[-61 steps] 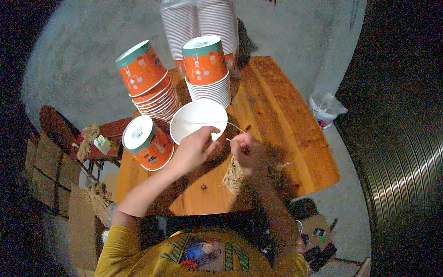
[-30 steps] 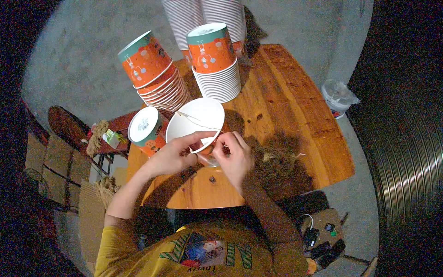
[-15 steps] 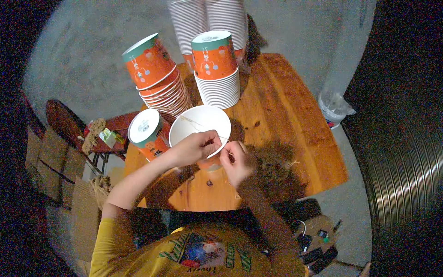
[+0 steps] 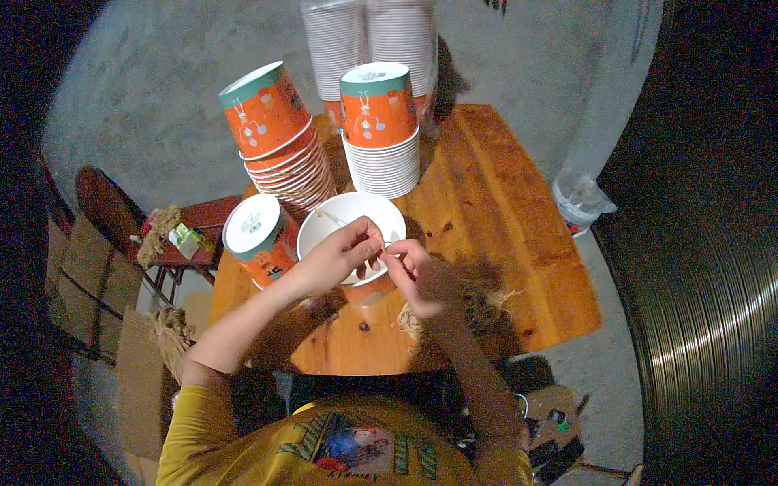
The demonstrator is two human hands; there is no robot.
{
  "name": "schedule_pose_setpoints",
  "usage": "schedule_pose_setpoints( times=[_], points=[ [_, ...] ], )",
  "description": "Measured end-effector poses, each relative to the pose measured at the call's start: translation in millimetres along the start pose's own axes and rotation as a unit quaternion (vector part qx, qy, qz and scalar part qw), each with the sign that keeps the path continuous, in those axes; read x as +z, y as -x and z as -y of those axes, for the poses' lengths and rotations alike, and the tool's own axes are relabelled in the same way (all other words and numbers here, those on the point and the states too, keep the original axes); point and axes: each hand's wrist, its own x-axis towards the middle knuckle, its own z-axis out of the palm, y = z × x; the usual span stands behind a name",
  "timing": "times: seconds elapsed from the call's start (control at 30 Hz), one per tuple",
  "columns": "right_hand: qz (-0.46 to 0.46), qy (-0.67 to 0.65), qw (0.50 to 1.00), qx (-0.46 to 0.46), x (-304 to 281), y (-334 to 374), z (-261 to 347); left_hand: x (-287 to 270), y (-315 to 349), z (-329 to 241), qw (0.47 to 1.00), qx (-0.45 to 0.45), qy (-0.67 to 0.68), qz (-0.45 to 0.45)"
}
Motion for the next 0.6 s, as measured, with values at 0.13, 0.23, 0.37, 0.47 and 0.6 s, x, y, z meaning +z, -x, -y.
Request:
schedule_pose_setpoints(
  times=[0.13, 0.23, 0.37, 0.47, 0.6],
  points=[
    [0.008, -0.043, 0.999, 0.02, 1.6, -1.6, -9.5, -0.3, -3.2, 5.4, 0.999, -0.009, 0.044, 0.026],
    [-0.001, -0.06, 0.998, 0.032, 5.0, -2.2, -6.4, 0.4, -2.2, 5.4, 0.994, -0.013, 0.095, 0.043],
    [-0.018, -0.033, 0.999, 0.036, 6.1, -2.1, -8.6, -2.0, -2.7, 3.1, 0.992, -0.06, 0.106, 0.025],
    [-0.036, -0.007, 0.999, 0.029, 6.8, -1.2, -6.8, -1.4, -3.9, 2.7, 0.99, -0.081, 0.115, 0.024],
    [-0.034, -0.035, 0.998, 0.045, 6.9, -0.6, 3.5, -2.5, -4.8, 1.0, 0.989, -0.096, 0.108, 0.019]
  ],
)
